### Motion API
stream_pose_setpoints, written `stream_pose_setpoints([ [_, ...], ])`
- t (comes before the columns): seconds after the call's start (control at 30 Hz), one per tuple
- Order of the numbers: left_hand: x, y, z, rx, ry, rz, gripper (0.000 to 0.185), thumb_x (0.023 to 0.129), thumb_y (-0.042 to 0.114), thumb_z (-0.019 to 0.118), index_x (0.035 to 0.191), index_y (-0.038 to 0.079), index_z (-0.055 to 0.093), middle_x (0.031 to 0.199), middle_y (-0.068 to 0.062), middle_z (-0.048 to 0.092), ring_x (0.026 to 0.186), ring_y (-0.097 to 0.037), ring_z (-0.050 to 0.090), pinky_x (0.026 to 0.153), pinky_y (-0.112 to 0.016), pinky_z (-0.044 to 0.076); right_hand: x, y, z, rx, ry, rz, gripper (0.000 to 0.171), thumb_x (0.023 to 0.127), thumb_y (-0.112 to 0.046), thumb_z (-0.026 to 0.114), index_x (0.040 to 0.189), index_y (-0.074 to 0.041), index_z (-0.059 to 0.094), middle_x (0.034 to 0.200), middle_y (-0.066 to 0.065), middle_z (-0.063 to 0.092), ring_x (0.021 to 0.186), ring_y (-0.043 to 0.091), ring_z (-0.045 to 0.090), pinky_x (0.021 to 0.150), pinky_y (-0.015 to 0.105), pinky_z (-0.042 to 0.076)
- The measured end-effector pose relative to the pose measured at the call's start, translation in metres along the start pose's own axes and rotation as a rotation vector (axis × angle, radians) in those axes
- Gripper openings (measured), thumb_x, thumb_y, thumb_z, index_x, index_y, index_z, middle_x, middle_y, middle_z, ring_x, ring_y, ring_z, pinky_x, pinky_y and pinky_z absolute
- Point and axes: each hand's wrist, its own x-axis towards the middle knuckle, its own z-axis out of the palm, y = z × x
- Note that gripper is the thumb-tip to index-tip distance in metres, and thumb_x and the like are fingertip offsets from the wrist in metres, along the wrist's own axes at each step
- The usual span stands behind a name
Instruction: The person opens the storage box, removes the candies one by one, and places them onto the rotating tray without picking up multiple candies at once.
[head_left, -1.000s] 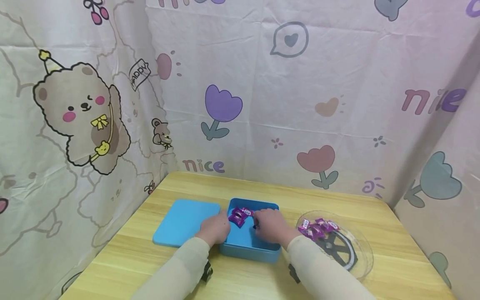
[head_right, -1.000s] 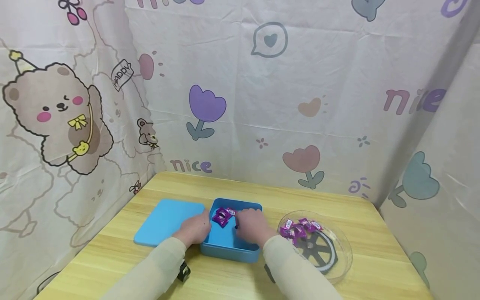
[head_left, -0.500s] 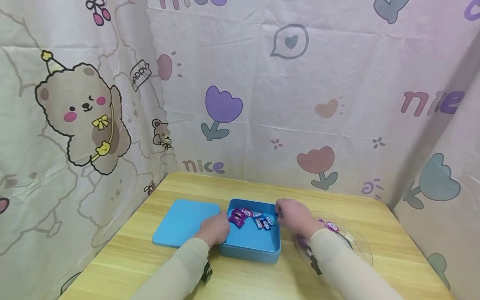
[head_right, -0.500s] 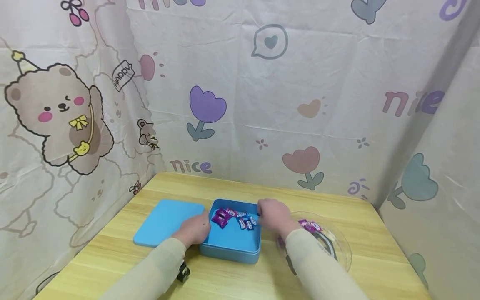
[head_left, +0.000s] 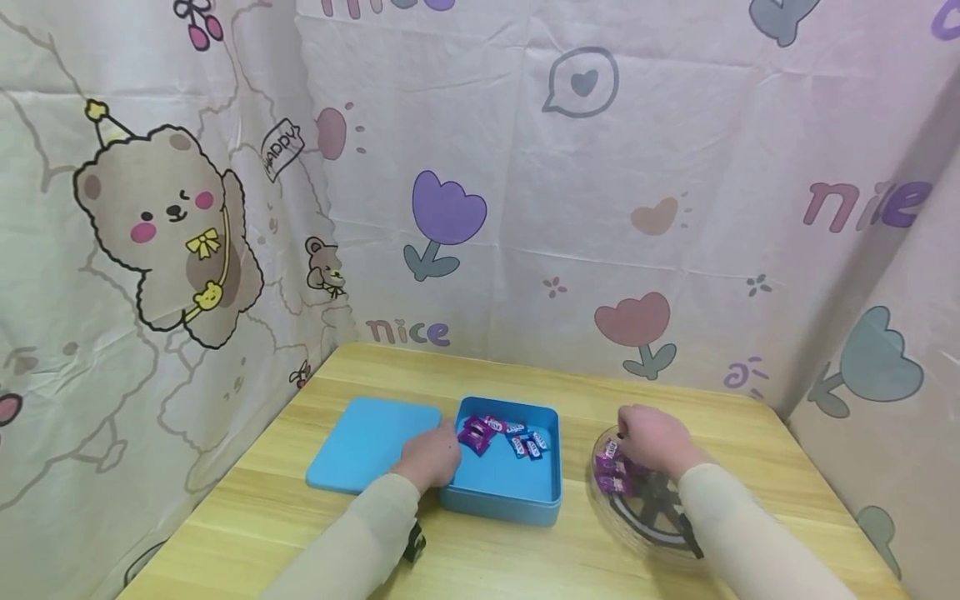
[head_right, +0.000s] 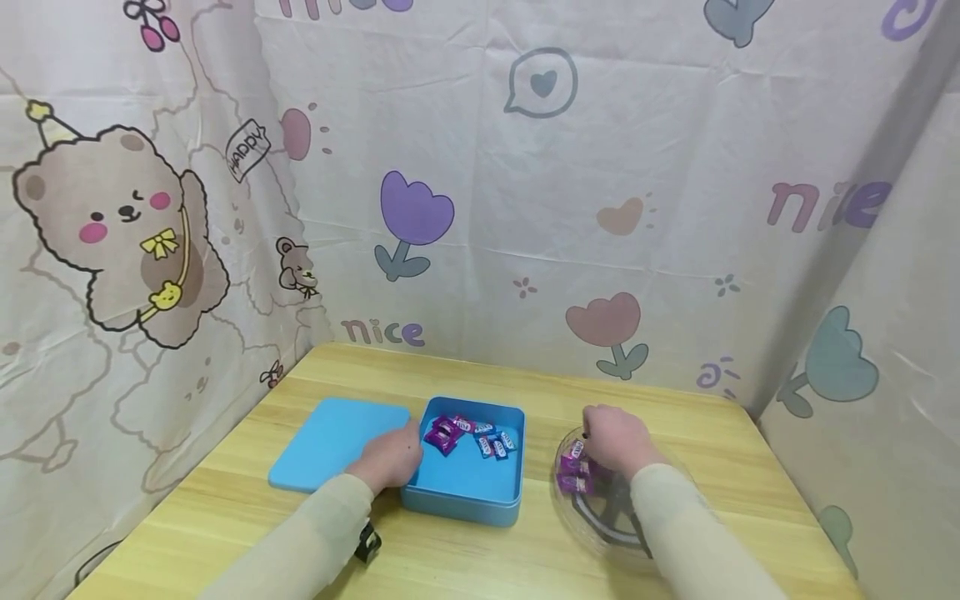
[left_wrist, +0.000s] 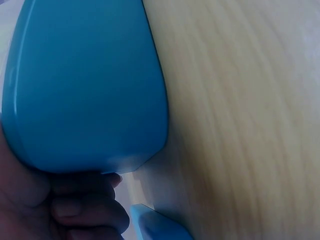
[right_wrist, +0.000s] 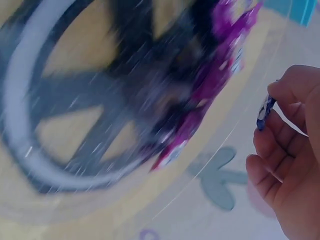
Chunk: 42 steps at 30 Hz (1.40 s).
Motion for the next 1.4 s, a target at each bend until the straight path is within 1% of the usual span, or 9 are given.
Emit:
stream_pose_setpoints([
  [0.1, 0.000, 0.000, -0.001, -0.003, 0.000, -0.002, 0.054, 0.102, 0.017, 0.052, 0.148, -0.008, 0.040, 0.142, -0.022, 0.055, 0.098, -0.031, 0.058, 0.094, -0.056, 0.050, -0.008, 0.016, -0.004, -0.003, -0.010, 0.023, 0.017, 0.081, -0.010, 0.072, 0.081, -0.016, 0.056, 0.073, -0.003, 0.054, 0.066, 0.017, 0.052, 0.061, 0.039, 0.047],
  [0.2, 0.000, 0.001, -0.001, -0.005, 0.001, 0.004, 0.054, 0.102, 0.017, 0.052, 0.148, -0.008, 0.040, 0.143, -0.023, 0.054, 0.099, -0.031, 0.058, 0.094, -0.056, 0.050, -0.016, 0.030, -0.007, -0.010, -0.007, 0.025, 0.018, 0.081, -0.010, 0.072, 0.080, -0.015, 0.055, 0.072, -0.002, 0.053, 0.066, 0.018, 0.051, 0.061, 0.040, 0.047],
  [0.37, 0.000, 0.001, 0.000, 0.004, 0.003, 0.009, 0.056, 0.101, 0.017, 0.052, 0.149, -0.008, 0.038, 0.147, -0.022, 0.051, 0.103, -0.031, 0.057, 0.096, -0.055, 0.048, -0.027, 0.052, -0.005, -0.025, -0.003, 0.019, 0.018, 0.080, -0.008, 0.070, 0.079, -0.015, 0.053, 0.071, -0.002, 0.052, 0.065, 0.018, 0.049, 0.060, 0.039, 0.045],
  [0.57, -0.001, 0.001, 0.001, -0.003, 0.003, 0.012, 0.054, 0.101, 0.016, 0.052, 0.148, -0.008, 0.040, 0.143, -0.022, 0.054, 0.099, -0.031, 0.057, 0.086, -0.052, 0.052, -0.039, 0.069, 0.000, -0.027, 0.002, 0.014, 0.020, 0.077, -0.001, 0.064, 0.076, -0.015, 0.050, 0.068, -0.002, 0.049, 0.064, 0.018, 0.047, 0.059, 0.039, 0.043],
  [0.77, -0.001, 0.001, 0.000, -0.006, 0.007, 0.000, 0.053, 0.102, 0.017, 0.051, 0.148, -0.007, 0.040, 0.143, -0.021, 0.054, 0.099, -0.030, 0.058, 0.090, -0.053, 0.051, -0.042, 0.076, 0.002, -0.055, -0.008, 0.022, 0.020, 0.080, -0.002, 0.065, 0.075, -0.015, 0.051, 0.069, -0.002, 0.050, 0.065, 0.019, 0.047, 0.060, 0.040, 0.045],
  [0.97, 0.001, 0.000, 0.002, -0.007, 0.002, -0.008, 0.053, 0.102, 0.017, 0.051, 0.149, -0.007, 0.039, 0.144, -0.021, 0.053, 0.102, -0.030, 0.057, 0.096, -0.057, 0.048, -0.044, 0.080, 0.007, -0.086, -0.050, 0.037, 0.017, 0.084, -0.002, 0.065, 0.078, -0.014, 0.056, 0.069, -0.001, 0.054, 0.064, 0.020, 0.052, 0.062, 0.043, 0.049],
  [1.1, 0.002, 0.000, 0.003, -0.006, 0.001, -0.008, 0.053, 0.102, 0.016, 0.051, 0.149, -0.007, 0.039, 0.144, -0.021, 0.053, 0.104, -0.030, 0.057, 0.099, -0.058, 0.046, -0.046, 0.081, 0.008, -0.093, -0.049, 0.038, 0.016, 0.086, -0.001, 0.064, 0.079, -0.014, 0.058, 0.069, -0.001, 0.055, 0.064, 0.020, 0.054, 0.062, 0.044, 0.050],
  [1.27, 0.001, 0.000, 0.002, -0.009, 0.003, -0.012, 0.053, 0.102, 0.016, 0.051, 0.148, -0.007, 0.040, 0.142, -0.021, 0.054, 0.100, -0.030, 0.057, 0.095, -0.056, 0.049, -0.046, 0.082, 0.008, -0.091, -0.044, 0.048, 0.015, 0.086, -0.002, 0.065, 0.079, -0.014, 0.058, 0.070, -0.001, 0.056, 0.064, 0.019, 0.053, 0.061, 0.043, 0.049],
  [1.4, 0.000, 0.000, 0.001, -0.017, 0.000, -0.014, 0.053, 0.102, 0.016, 0.051, 0.148, -0.008, 0.040, 0.143, -0.022, 0.054, 0.099, -0.031, 0.057, 0.091, -0.053, 0.051, -0.045, 0.077, 0.007, -0.062, -0.038, 0.056, 0.017, 0.084, -0.003, 0.065, 0.078, -0.015, 0.056, 0.069, -0.002, 0.053, 0.064, 0.019, 0.050, 0.060, 0.041, 0.047],
])
